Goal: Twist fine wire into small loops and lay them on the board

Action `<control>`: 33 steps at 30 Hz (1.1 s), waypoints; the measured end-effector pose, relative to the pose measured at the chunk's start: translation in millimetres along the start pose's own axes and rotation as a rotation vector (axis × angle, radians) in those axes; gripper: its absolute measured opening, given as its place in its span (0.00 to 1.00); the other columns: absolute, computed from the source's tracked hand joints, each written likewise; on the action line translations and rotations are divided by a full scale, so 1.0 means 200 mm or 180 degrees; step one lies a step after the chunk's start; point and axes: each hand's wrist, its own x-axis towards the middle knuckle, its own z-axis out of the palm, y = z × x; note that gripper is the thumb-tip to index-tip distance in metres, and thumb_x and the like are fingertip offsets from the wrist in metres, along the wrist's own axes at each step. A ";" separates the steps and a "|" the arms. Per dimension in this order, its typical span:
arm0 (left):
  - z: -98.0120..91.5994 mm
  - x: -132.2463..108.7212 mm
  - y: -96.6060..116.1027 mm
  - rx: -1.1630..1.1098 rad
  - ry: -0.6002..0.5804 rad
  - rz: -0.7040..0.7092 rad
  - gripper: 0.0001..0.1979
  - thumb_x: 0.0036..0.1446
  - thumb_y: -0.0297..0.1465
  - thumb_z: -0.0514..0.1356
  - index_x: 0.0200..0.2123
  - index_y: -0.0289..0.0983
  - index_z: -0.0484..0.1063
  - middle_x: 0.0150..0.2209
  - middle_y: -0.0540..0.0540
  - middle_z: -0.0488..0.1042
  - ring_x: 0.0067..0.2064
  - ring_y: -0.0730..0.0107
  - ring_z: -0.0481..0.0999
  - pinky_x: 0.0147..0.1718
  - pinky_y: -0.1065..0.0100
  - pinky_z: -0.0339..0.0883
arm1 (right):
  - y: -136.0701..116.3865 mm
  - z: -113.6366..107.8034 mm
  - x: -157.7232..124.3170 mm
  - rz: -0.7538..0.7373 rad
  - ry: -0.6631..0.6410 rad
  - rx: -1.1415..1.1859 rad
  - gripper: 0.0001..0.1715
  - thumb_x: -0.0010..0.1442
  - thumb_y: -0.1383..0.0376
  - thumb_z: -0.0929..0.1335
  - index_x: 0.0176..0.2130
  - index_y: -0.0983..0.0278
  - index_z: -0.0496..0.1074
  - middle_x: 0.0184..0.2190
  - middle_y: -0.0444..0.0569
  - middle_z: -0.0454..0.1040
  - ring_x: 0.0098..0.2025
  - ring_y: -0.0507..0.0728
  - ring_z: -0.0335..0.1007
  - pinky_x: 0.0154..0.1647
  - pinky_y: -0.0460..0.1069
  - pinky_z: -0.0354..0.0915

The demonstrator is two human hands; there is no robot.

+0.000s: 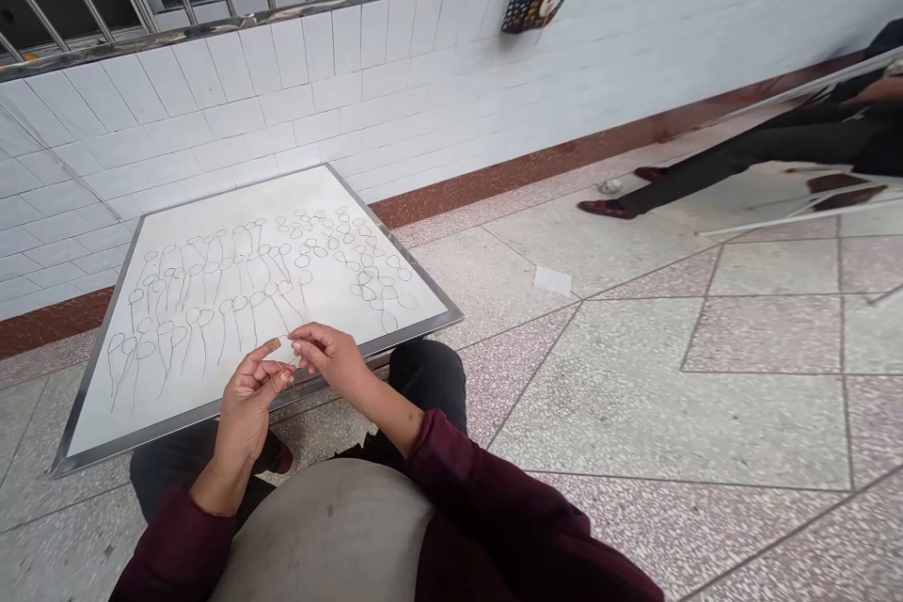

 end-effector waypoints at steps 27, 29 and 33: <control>0.04 0.01 -0.04 -0.0609 0.0494 0.0171 0.25 0.52 0.33 0.67 0.54 0.39 0.68 0.32 0.50 0.74 0.33 0.73 0.73 0.40 0.67 0.68 | -0.01 0.14 -0.07 0.0326 0.0341 0.0729 0.14 0.55 0.58 0.71 0.35 0.61 0.64 0.23 0.37 0.68 0.21 0.48 0.69 0.20 0.43 0.67; 0.04 0.01 -0.04 -0.0770 0.0399 0.0107 0.26 0.53 0.32 0.67 0.54 0.40 0.67 0.31 0.52 0.73 0.32 0.74 0.72 0.38 0.68 0.67 | -0.01 0.14 -0.07 0.0407 0.0235 0.0985 0.16 0.54 0.57 0.72 0.35 0.61 0.63 0.23 0.36 0.68 0.22 0.48 0.68 0.20 0.43 0.66; 0.03 0.01 -0.03 -0.0824 0.0286 0.0107 0.24 0.53 0.31 0.67 0.53 0.41 0.69 0.30 0.53 0.71 0.31 0.76 0.70 0.38 0.69 0.66 | -0.01 0.14 -0.07 0.0558 0.0183 0.1335 0.16 0.54 0.57 0.73 0.35 0.62 0.64 0.22 0.37 0.70 0.21 0.47 0.67 0.21 0.43 0.64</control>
